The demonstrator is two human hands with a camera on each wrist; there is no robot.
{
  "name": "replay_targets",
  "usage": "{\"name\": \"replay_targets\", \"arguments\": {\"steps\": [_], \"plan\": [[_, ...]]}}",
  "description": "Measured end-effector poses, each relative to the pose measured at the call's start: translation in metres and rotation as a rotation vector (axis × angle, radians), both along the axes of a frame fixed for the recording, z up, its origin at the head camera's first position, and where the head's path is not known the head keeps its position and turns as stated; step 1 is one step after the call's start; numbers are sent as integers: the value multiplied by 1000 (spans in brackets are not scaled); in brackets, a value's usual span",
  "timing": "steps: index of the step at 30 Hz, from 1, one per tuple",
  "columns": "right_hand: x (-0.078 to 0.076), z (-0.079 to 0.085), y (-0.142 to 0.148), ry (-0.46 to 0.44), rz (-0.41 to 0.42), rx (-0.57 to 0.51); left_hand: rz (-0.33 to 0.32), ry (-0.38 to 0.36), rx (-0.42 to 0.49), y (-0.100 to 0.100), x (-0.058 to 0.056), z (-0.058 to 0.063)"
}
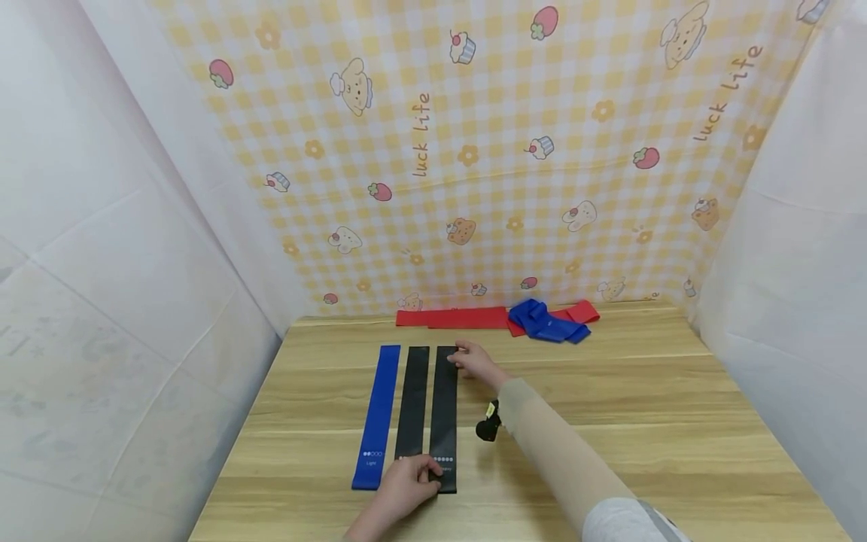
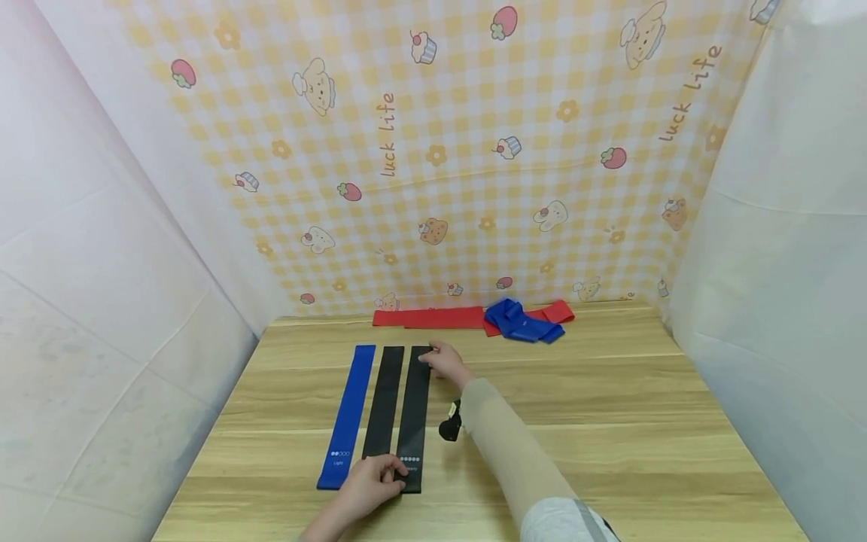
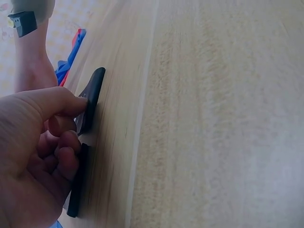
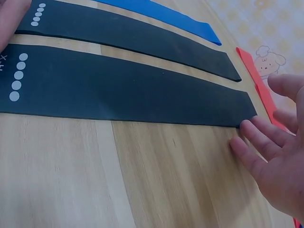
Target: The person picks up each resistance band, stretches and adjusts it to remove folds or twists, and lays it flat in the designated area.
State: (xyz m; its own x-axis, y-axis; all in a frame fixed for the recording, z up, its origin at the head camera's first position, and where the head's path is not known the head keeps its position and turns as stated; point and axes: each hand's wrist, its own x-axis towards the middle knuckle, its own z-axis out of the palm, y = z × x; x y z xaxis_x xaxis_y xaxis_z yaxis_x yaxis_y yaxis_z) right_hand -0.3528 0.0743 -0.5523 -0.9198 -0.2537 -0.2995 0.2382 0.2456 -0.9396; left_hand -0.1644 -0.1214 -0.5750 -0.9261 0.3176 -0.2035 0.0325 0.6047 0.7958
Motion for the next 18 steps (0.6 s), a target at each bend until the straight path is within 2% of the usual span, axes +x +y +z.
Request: {"name": "replay_targets", "arguments": {"steps": [5, 10, 16, 18], "plan": [[-5, -1, 20, 66, -32, 30, -8, 23, -11, 2, 1, 4], [-7, 6, 59, 149, -84, 98, -17, 14, -34, 4, 3, 11], [-5, 16, 114, 248, -191, 259, -41, -48, -37, 5, 2, 23], [-4, 17, 130, 267, -212, 328, -50, -45, -28, 5, -1, 27]]}}
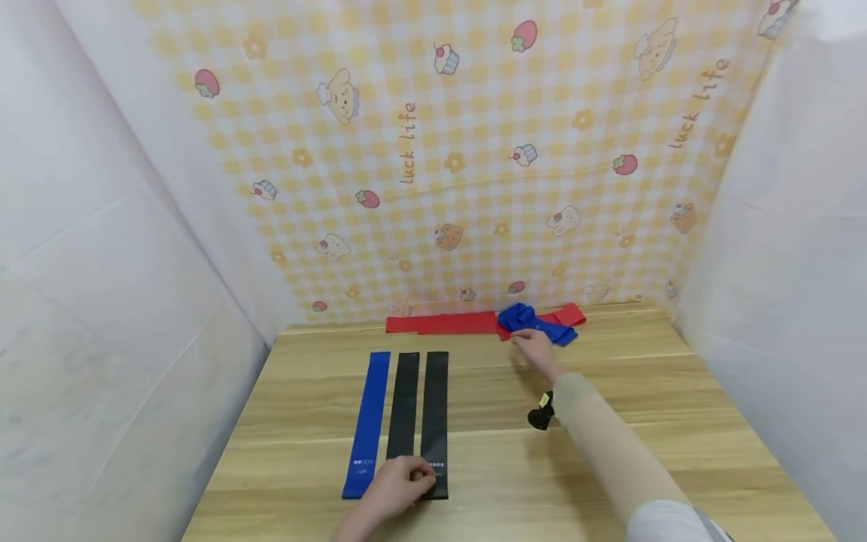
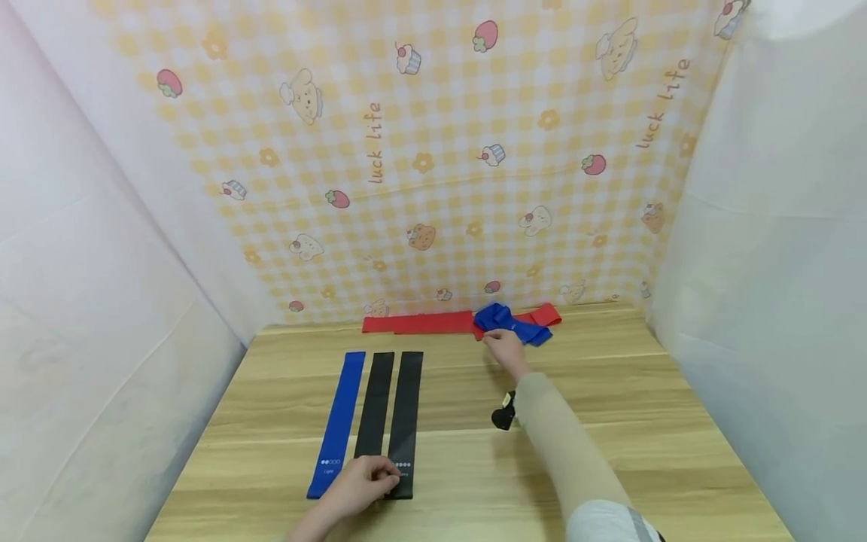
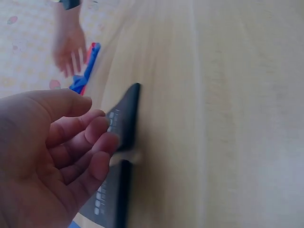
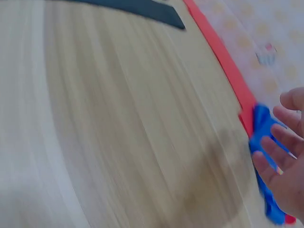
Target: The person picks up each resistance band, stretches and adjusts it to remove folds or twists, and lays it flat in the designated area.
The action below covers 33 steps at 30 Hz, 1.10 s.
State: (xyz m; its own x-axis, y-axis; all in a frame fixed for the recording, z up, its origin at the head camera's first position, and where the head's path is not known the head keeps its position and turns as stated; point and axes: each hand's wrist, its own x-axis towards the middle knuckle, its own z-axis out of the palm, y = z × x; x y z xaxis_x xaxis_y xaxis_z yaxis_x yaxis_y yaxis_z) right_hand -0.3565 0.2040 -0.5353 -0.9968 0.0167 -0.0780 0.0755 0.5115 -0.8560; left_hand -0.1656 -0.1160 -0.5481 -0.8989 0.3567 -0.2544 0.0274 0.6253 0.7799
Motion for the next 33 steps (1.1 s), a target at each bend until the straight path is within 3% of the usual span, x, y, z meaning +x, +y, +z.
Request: {"name": "replay_targets", "arguments": {"steps": [6, 10, 13, 18, 23, 26, 30, 33], "plan": [[3, -9, 31, 28, 25, 209, -22, 120, 30, 6, -26, 13], [8, -11, 43, 0, 78, 262, -6, 203, 103, 25, -52, 28], [9, -11, 47, -29, 103, 263, 26, 226, 173, 43, -70, 36], [8, -14, 47, -41, 139, 283, 33, 172, 265, 67, -91, 38], [10, -13, 48, -119, 133, 332, 25, 89, 302, 83, -102, 36], [11, -11, 50, -122, 128, 344, 48, 41, 332, 90, -107, 32], [13, -11, 47, -56, 155, 271, 91, -20, 387, 96, -114, 23], [18, -10, 40, -27, 187, 157, 129, -82, 446, 100, -117, 17]]}}
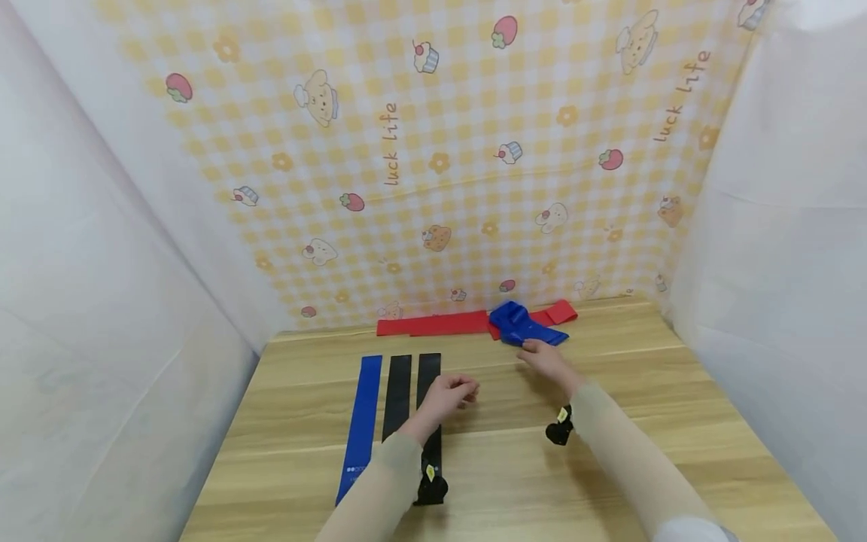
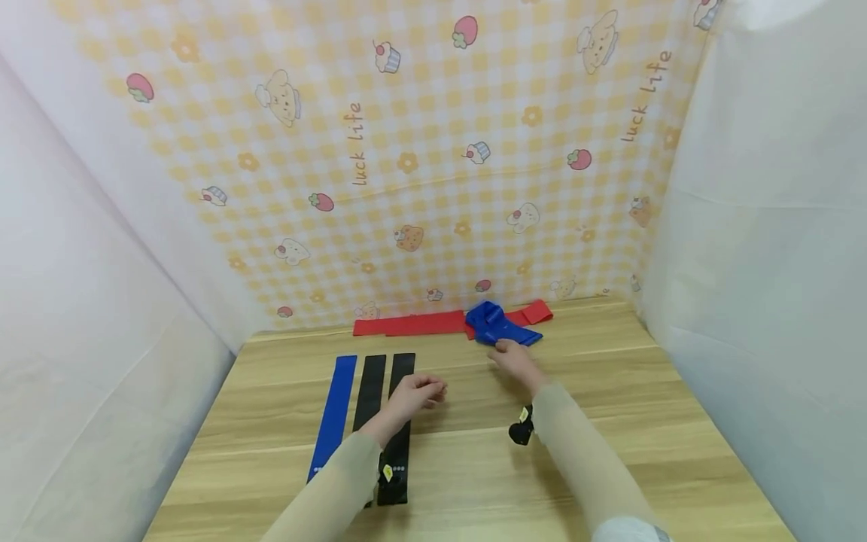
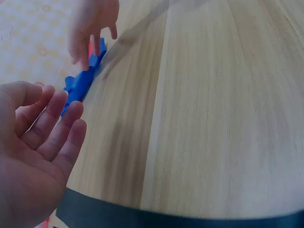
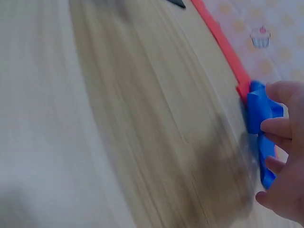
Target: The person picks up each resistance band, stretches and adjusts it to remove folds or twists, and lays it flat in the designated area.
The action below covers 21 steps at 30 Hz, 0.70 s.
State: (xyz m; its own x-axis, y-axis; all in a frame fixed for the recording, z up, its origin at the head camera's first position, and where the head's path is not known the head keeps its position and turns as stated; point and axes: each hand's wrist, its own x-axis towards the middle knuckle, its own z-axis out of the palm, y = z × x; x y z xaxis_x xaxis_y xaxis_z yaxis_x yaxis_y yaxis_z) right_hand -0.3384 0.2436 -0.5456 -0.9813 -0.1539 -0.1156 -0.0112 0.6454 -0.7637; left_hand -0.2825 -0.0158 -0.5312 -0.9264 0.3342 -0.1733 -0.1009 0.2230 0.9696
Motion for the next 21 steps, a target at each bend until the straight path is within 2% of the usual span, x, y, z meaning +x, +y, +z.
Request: {"name": "replay_targets", "arguments": {"steps": [3, 9, 15, 21], "plan": [[8, 1, -7, 4, 24, -89, 26, -59, 53, 5, -1, -3], [26, 2, -20, 16, 42, -164, 60, -127, 119, 14, -3, -8], [46, 4, -33, -6, 87, -243, 86, -135, 141, 20, -3, -13], [61, 2, -45, -44, 149, -309, 79, -145, 120, 23, -1, -16]]}}
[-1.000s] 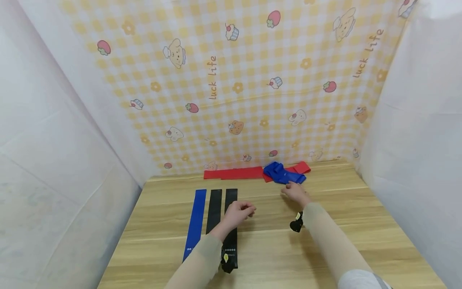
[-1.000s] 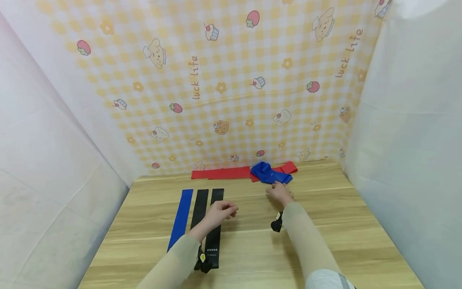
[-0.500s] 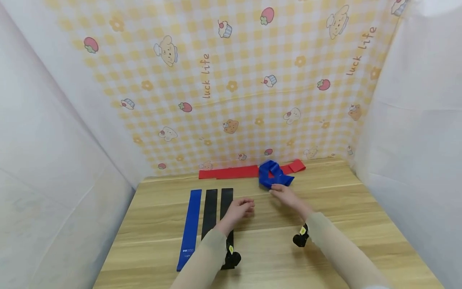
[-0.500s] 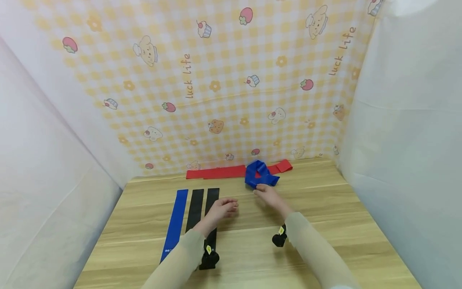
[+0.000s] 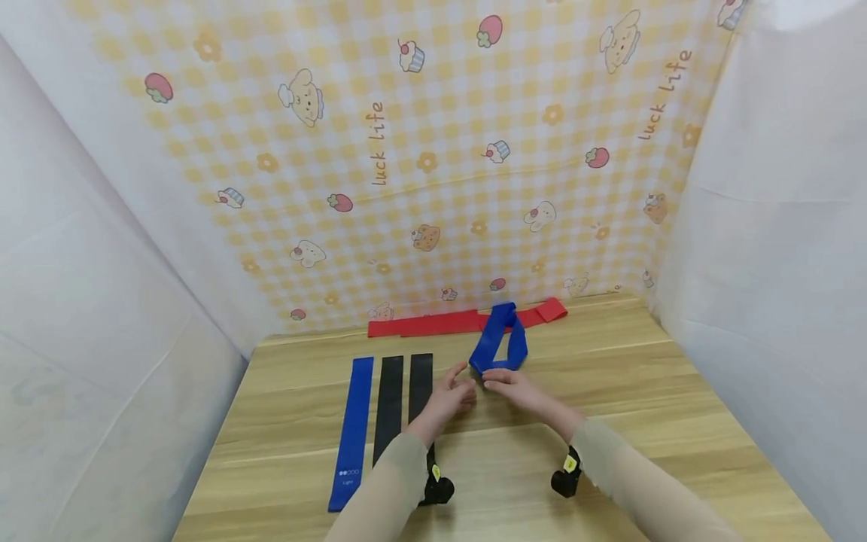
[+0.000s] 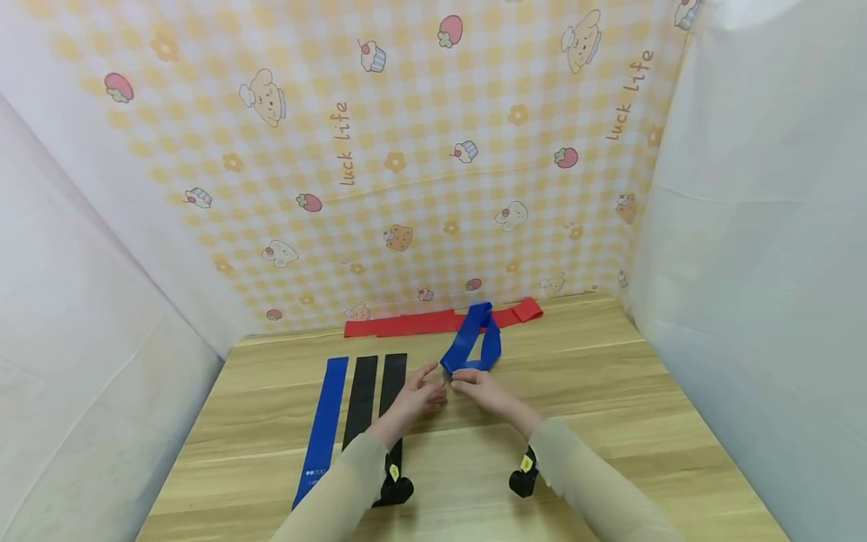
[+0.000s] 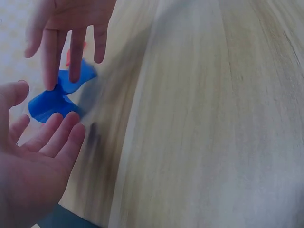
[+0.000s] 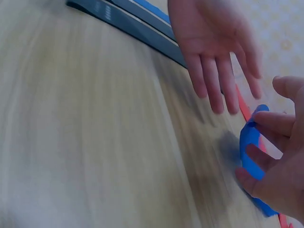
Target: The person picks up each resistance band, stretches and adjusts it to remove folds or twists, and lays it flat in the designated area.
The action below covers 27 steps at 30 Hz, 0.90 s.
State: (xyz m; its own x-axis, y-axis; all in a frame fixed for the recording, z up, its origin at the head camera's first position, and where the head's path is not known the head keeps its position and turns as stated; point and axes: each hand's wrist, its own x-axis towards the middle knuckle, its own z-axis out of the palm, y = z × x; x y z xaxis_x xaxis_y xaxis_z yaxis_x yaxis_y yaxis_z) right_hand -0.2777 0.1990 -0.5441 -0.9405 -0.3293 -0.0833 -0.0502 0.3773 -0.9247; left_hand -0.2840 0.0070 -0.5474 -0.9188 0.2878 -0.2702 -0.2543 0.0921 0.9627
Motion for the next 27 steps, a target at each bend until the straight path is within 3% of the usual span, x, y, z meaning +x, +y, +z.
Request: {"name": "replay_targets", "arguments": {"steps": [8, 18, 22, 27], "plan": [[16, -2, -17, -55, 74, -80, 20, 10, -36, -2, 2, -6], [30, -3, -24, -97, 112, -159, 91, 141, -104, -10, 4, -11], [29, -5, -23, -122, 42, -211, 119, 165, -113, -14, 6, -8], [21, -16, -20, -97, -141, -251, 156, 185, -103, -21, 8, -3]]}}
